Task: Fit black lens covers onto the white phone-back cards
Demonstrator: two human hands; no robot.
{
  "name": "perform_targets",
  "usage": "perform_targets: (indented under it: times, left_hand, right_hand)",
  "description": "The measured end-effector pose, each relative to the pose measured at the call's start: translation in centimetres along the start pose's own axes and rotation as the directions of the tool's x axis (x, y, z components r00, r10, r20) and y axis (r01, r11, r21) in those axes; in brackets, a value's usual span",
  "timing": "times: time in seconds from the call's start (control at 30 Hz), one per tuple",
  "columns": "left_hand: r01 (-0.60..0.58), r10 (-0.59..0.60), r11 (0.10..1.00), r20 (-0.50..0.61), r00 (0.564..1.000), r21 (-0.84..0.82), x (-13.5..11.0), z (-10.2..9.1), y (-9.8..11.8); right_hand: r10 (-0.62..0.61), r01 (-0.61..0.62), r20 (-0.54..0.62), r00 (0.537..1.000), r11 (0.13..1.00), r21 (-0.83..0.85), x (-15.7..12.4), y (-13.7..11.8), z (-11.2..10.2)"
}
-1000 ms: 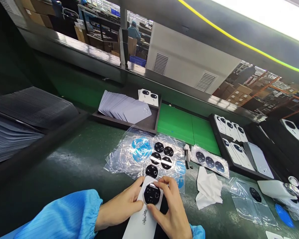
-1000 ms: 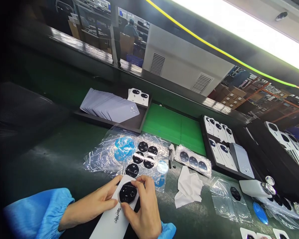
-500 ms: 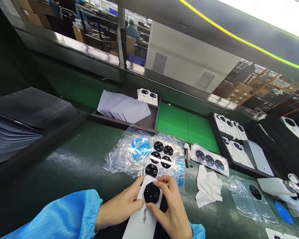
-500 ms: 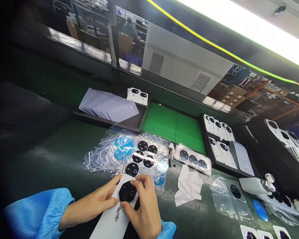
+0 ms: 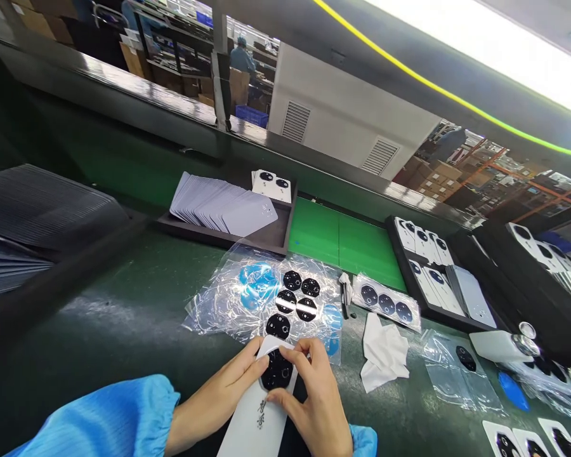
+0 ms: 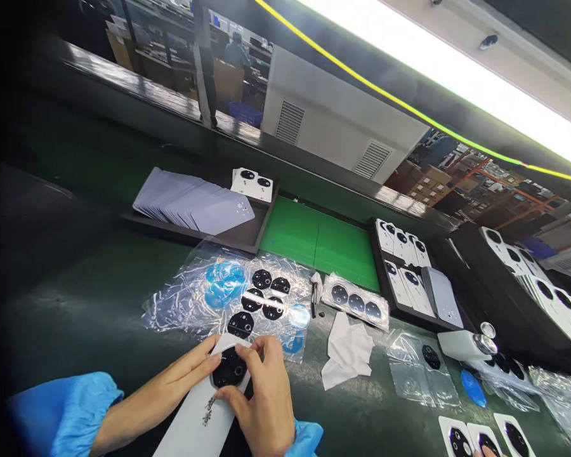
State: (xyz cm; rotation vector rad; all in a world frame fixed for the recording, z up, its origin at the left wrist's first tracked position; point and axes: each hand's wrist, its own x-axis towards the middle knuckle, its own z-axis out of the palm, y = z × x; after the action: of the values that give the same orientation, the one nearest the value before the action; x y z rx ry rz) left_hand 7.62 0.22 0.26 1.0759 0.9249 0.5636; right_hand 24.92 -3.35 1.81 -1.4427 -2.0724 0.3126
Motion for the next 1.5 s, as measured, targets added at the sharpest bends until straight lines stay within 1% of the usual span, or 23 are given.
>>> perform_targets:
  times: [0.1, 0.23, 0.3, 0.5, 0.57, 0.8, 0.87, 1.0, 1.13, 1.23, 1.37, 1.5]
  left_hand:
    - [-0.017, 0.018, 1.0, 0.007, 1.0, -0.004, -0.1, 0.1, 0.4]
    - [0.039, -0.038, 0.998, -0.024, 0.999, 0.058, -0.4, 0.1, 0.7]
    - [0.045, -0.042, 0.996, -0.039, 0.998, 0.076, -0.5, 0.1, 0.7]
    - [-0.041, 0.043, 0.997, -0.027, 0.999, 0.061, -0.2, 0.2, 0.7]
    - [-0.046, 0.048, 0.997, -0.032, 0.998, 0.061, -0.1, 0.2, 0.5]
    - [0.031, -0.026, 0.999, -0.112, 0.993, 0.043, 0.1, -0.1, -0.9]
    - [0.025, -0.019, 0.997, -0.09, 0.996, 0.073, 0.1, -0.1, -0.9]
    - [-0.019, 0.023, 0.99, -0.029, 0.999, 0.143, 0.1, 0.1, -0.3]
    - [-0.014, 0.023, 0.987, -0.055, 0.998, 0.157, -0.1, 0.1, 0.2]
    - [-0.008, 0.019, 0.982, -0.052, 0.998, 0.191, -0.2, 0.0, 0.4]
    - [-0.034, 0.043, 0.974, -0.036, 0.998, 0.224, -0.2, -0.1, 0.3]
    - [-0.024, 0.04, 0.971, -0.063, 0.997, 0.236, -0.2, -0.1, 0.1]
  right_hand:
    - [0.007, -0.007, 0.001, 1.0, 1.0, -0.019, 0.0, -0.2, 0.0]
    - [0.016, -0.015, 0.005, 1.0, 0.999, -0.032, 0.0, -0.3, 0.0]
    - [0.011, -0.011, 0.004, 1.0, 0.999, -0.037, 0.0, -0.3, 0.1]
    - [-0.023, 0.022, -0.027, 0.999, 0.999, -0.04, 0.2, -0.3, 0.0]
    - [-0.028, 0.027, -0.031, 0.999, 0.999, -0.04, 0.2, -0.2, 0.0]
    - [-0.049, 0.047, -0.05, 0.998, 0.998, -0.037, 0.2, -0.1, 0.1]
    - [-0.053, 0.051, -0.055, 0.997, 0.998, -0.039, 0.2, -0.1, 0.1]
    - [-0.063, 0.06, -0.059, 0.996, 0.997, -0.046, 0.2, 0.0, 0.0]
    - [-0.09, 0.085, -0.085, 0.992, 0.995, -0.054, 0.3, 0.1, 0.0]
    - [-0.108, 0.102, -0.11, 0.988, 0.993, -0.058, 0.4, 0.1, 0.0]
    - [-0.13, 0.123, -0.12, 0.984, 0.99, -0.067, 0.6, -0.2, -0.1]
    - [-0.138, 0.129, -0.127, 0.982, 0.989, -0.075, 0.7, -0.2, -0.1]
